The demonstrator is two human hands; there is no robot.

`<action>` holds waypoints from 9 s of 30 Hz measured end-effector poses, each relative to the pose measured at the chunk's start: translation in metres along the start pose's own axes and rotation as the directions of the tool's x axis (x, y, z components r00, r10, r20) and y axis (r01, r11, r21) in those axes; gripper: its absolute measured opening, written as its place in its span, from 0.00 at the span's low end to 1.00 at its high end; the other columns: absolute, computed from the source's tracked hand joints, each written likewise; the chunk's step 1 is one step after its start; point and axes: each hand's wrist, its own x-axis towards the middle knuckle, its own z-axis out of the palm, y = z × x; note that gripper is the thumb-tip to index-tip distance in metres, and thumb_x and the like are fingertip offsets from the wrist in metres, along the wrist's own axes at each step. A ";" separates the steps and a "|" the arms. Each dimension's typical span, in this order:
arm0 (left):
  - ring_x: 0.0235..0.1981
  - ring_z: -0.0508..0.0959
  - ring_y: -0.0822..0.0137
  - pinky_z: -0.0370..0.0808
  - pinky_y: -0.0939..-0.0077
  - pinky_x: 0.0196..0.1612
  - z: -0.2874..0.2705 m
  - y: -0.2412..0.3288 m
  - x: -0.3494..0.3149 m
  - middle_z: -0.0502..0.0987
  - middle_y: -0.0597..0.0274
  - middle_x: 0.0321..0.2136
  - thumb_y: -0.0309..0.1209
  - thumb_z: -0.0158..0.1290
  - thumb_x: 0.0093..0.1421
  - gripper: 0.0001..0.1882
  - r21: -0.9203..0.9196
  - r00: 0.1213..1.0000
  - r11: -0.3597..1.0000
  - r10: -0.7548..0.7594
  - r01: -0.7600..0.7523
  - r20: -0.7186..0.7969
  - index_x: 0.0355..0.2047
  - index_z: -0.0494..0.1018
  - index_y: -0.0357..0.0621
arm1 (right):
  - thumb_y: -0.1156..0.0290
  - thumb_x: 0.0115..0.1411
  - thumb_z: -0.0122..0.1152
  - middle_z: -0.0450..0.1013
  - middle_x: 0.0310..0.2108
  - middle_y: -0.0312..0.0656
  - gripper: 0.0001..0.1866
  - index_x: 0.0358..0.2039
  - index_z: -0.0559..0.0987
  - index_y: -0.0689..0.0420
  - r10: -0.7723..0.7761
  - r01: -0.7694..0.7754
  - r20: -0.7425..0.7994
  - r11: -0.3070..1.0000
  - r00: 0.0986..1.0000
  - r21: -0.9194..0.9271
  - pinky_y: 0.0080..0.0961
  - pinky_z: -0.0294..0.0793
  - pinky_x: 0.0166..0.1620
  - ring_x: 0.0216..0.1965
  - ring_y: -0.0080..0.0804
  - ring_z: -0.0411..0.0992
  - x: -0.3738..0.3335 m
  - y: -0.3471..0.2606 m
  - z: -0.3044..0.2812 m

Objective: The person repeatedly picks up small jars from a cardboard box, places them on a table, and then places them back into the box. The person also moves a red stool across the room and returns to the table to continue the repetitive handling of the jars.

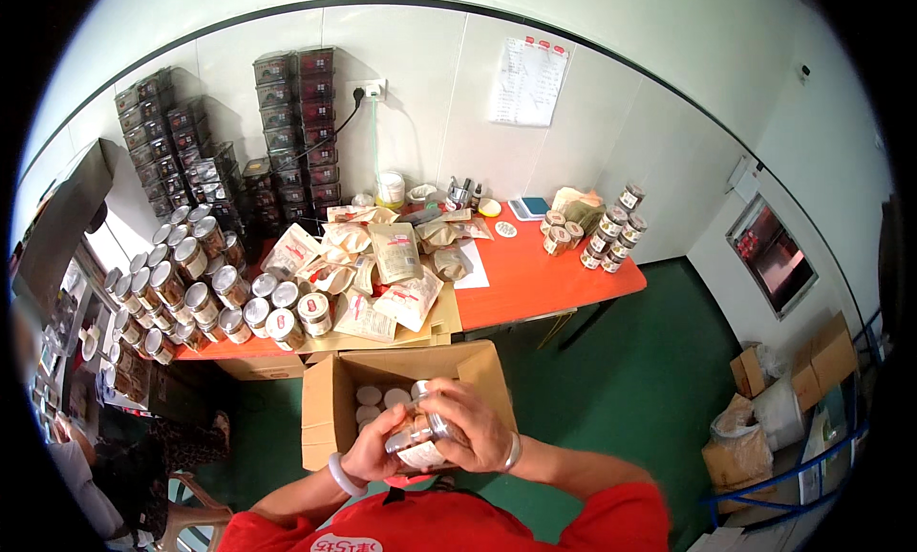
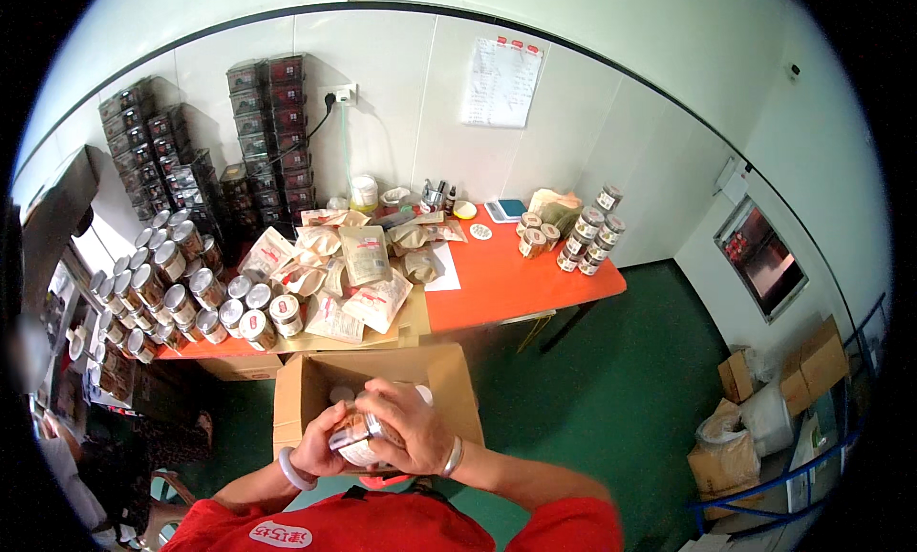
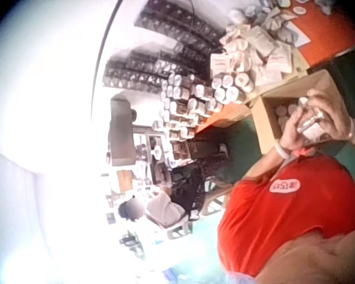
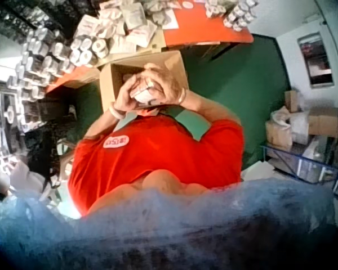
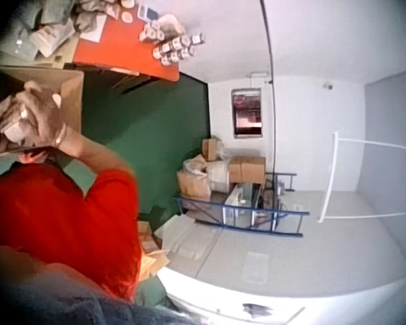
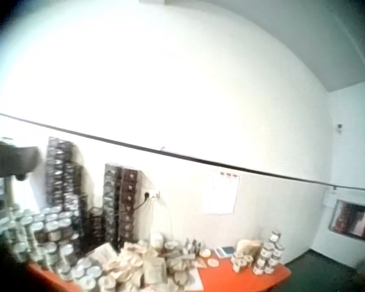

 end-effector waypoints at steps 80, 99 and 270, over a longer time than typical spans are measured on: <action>0.32 0.80 0.60 0.76 0.70 0.36 -0.235 0.219 -0.089 0.79 0.52 0.29 0.35 0.60 0.51 0.18 0.812 0.006 0.196 0.971 0.550 -0.239 0.37 0.75 0.35 | 0.63 0.56 0.57 0.75 0.30 0.53 0.12 0.36 0.78 0.57 0.554 -0.569 0.552 0.805 0.623 -0.167 0.39 0.74 0.36 0.33 0.49 0.75 -0.123 0.269 0.111; 0.54 0.67 0.49 0.64 0.62 0.57 -0.331 0.298 -0.100 0.64 0.43 0.52 0.32 0.71 0.39 0.51 0.951 -0.426 0.104 0.904 0.290 0.031 0.59 0.53 0.32 | 0.58 0.51 0.62 0.72 0.45 0.55 0.27 0.47 0.75 0.63 0.845 -0.755 0.502 0.448 0.183 -0.479 0.38 0.70 0.50 0.47 0.48 0.72 -0.129 0.263 0.235; 0.52 0.67 0.44 0.67 0.58 0.54 -0.307 0.341 -0.042 0.64 0.39 0.51 0.41 0.67 0.42 0.49 0.684 -0.430 0.243 0.896 0.688 0.115 0.62 0.53 0.44 | 0.56 0.53 0.61 0.65 0.54 0.55 0.34 0.58 0.65 0.57 0.682 -0.453 0.654 0.721 0.328 -0.525 0.40 0.67 0.55 0.53 0.54 0.65 -0.132 0.352 0.287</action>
